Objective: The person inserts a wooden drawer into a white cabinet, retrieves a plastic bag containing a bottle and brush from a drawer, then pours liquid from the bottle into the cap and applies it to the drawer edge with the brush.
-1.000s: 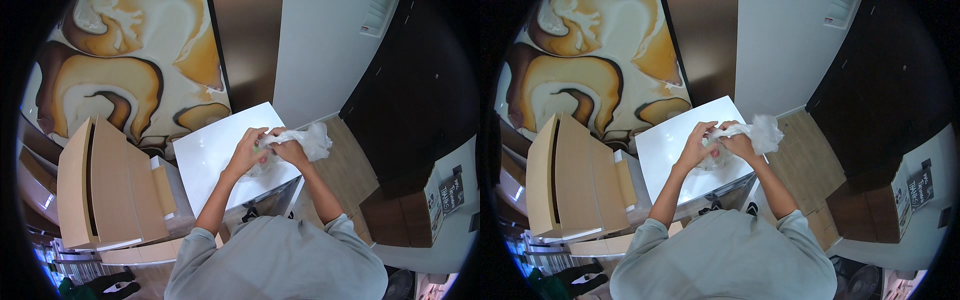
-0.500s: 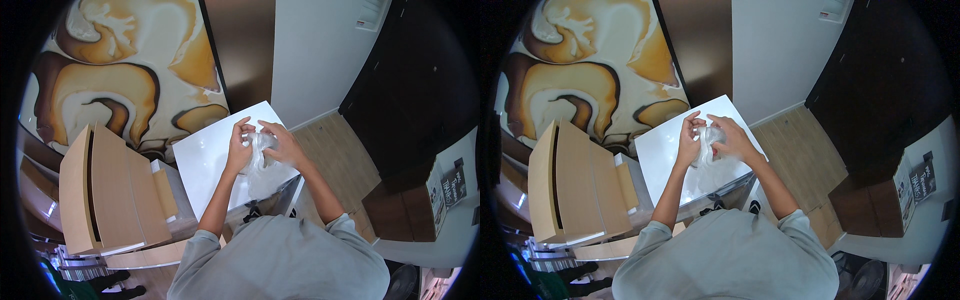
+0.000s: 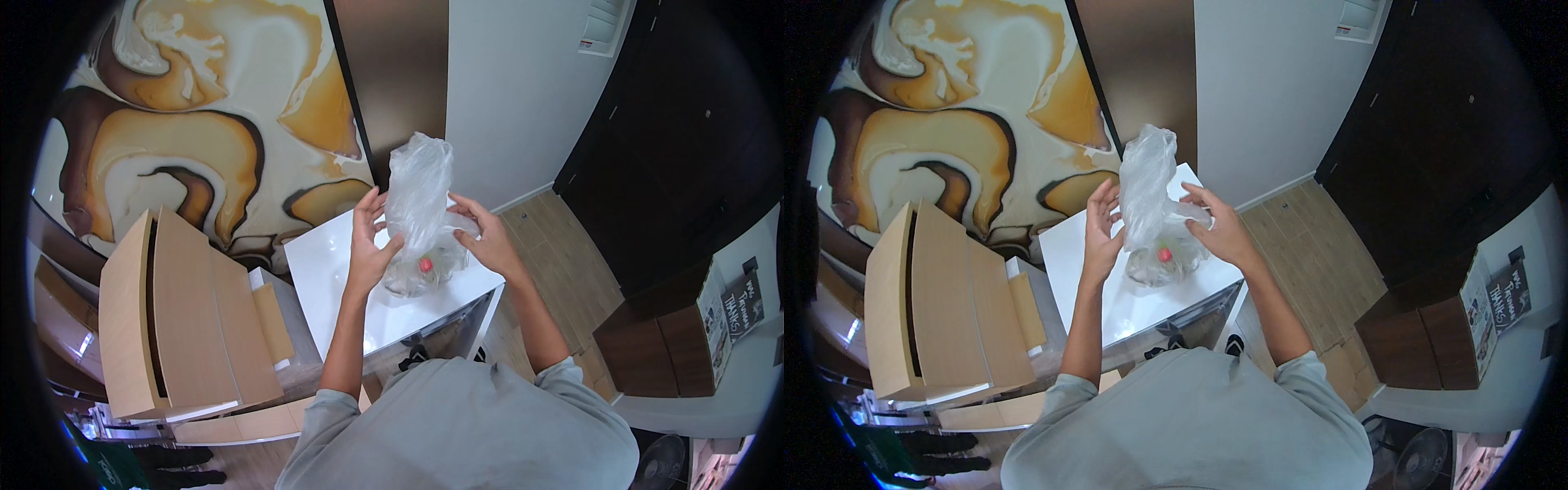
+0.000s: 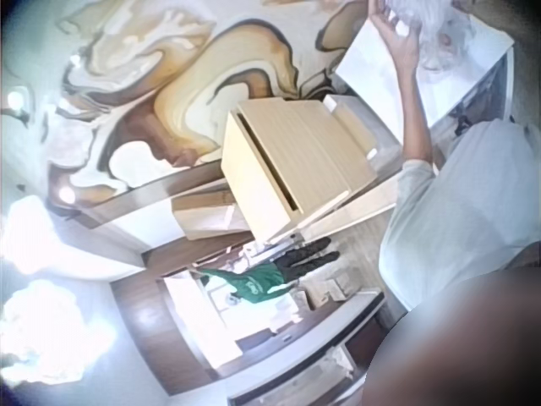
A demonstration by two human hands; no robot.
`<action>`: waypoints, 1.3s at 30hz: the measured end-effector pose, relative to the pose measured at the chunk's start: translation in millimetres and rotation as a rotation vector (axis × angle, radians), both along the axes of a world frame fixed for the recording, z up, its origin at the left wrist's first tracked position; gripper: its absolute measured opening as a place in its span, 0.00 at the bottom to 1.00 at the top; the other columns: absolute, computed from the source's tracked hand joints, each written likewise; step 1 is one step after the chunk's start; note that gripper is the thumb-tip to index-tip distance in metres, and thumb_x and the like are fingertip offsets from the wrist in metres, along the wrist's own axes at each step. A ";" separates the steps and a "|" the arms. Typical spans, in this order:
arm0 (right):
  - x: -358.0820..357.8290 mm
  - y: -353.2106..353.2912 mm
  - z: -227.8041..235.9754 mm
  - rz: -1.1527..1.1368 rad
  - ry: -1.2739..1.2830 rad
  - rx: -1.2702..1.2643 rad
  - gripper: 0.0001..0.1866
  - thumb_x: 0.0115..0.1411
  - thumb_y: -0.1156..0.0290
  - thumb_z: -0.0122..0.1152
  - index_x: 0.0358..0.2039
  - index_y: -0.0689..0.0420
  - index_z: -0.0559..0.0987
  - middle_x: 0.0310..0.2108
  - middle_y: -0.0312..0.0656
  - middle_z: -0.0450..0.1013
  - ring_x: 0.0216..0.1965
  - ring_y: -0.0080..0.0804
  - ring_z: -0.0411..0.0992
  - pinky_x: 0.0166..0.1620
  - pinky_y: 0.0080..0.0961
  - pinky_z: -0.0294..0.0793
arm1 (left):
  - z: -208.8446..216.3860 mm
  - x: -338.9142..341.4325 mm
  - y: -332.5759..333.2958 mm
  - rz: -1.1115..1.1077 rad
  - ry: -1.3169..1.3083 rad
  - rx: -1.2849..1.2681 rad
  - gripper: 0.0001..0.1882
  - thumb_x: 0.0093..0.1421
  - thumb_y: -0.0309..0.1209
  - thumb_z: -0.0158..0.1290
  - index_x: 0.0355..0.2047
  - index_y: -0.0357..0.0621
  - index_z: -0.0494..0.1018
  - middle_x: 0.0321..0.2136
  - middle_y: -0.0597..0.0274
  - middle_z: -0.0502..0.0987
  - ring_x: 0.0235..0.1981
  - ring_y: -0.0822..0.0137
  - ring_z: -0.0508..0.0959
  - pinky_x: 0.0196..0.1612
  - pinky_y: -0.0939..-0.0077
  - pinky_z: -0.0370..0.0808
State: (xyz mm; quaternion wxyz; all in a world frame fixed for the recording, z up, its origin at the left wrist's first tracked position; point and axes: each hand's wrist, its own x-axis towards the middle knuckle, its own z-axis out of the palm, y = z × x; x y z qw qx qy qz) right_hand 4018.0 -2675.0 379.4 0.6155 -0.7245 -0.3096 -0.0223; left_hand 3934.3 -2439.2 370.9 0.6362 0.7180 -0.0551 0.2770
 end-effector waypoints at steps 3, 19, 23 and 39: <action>-8.1 12.0 15.6 0.005 -0.168 0.049 0.22 0.59 0.80 0.63 0.55 0.62 0.80 0.49 0.49 0.81 0.50 0.41 0.79 0.60 0.34 0.74 | 28.4 9.3 -10.2 -0.057 0.049 0.004 0.43 0.65 0.30 0.65 0.74 0.37 0.54 0.55 0.53 0.78 0.54 0.64 0.78 0.59 0.68 0.73; -25.6 -30.9 127.6 0.169 -0.345 0.146 0.26 0.65 0.59 0.68 0.59 0.61 0.79 0.56 0.46 0.74 0.59 0.38 0.73 0.57 0.38 0.78 | 62.0 0.3 7.1 0.081 -0.043 0.004 0.18 0.76 0.33 0.47 0.57 0.31 0.77 0.52 0.57 0.80 0.52 0.67 0.77 0.58 0.72 0.70; -3.8 2.6 133.8 0.198 -0.201 -0.264 0.20 0.66 0.64 0.68 0.54 0.62 0.82 0.43 0.39 0.80 0.45 0.29 0.75 0.47 0.26 0.77 | 76.5 -6.4 -5.5 0.084 -0.240 0.168 0.18 0.77 0.31 0.44 0.58 0.33 0.77 0.54 0.55 0.79 0.53 0.64 0.78 0.60 0.70 0.70; 22.2 54.8 118.8 0.582 -0.337 -0.802 0.12 0.62 0.78 0.56 0.44 0.64 0.82 0.43 0.55 0.81 0.44 0.54 0.79 0.49 0.42 0.78 | 87.6 -31.0 -13.1 -0.043 -0.309 0.178 0.27 0.77 0.47 0.46 0.60 0.36 0.78 0.57 0.52 0.74 0.59 0.57 0.74 0.64 0.63 0.69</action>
